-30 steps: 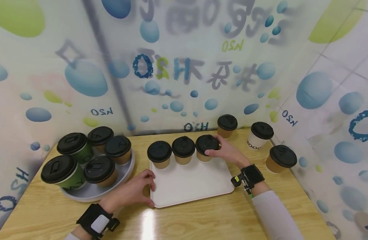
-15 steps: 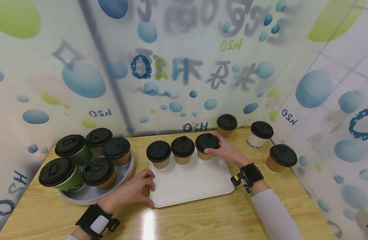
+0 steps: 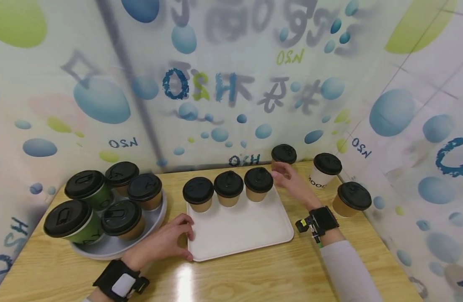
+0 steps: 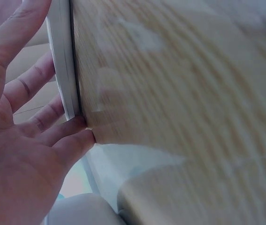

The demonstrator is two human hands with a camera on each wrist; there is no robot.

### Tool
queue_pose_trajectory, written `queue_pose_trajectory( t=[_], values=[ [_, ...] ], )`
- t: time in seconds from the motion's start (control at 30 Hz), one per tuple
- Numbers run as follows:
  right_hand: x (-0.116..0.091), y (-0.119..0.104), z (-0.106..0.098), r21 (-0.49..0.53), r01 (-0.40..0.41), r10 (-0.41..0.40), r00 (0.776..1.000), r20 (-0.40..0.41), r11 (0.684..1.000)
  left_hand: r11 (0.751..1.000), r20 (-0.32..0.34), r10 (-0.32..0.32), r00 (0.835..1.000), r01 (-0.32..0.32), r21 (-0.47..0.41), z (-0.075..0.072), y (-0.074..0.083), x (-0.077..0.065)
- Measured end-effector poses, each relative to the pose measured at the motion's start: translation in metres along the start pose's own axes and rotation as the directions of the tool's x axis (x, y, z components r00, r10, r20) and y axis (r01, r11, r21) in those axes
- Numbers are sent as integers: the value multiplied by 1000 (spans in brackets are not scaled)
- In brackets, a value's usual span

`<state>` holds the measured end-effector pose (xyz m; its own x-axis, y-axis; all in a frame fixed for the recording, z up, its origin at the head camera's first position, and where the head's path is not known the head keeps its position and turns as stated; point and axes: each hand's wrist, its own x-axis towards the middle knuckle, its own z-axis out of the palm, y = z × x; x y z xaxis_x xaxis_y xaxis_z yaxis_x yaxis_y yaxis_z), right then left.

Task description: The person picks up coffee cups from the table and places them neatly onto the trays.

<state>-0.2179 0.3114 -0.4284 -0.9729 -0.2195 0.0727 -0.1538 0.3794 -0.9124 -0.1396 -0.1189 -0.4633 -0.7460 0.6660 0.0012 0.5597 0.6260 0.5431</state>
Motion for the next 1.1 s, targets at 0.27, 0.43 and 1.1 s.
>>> queue_pose_trajectory(
  t=[0.27,0.43,1.1],
  values=[
    [7,16,-4,-173,-15,-64,895,-442,985,1000,-8,-5,1000,5,-22,0,0,0],
    [17,24,-2,-174,-45,-43,880,-473,984,999,1,-16,1000,16,-29,1,-1,0],
    [51,42,-11,-175,-196,114,912,-394,965,997,14,-33,999,34,-64,0,1,1]
  ],
)
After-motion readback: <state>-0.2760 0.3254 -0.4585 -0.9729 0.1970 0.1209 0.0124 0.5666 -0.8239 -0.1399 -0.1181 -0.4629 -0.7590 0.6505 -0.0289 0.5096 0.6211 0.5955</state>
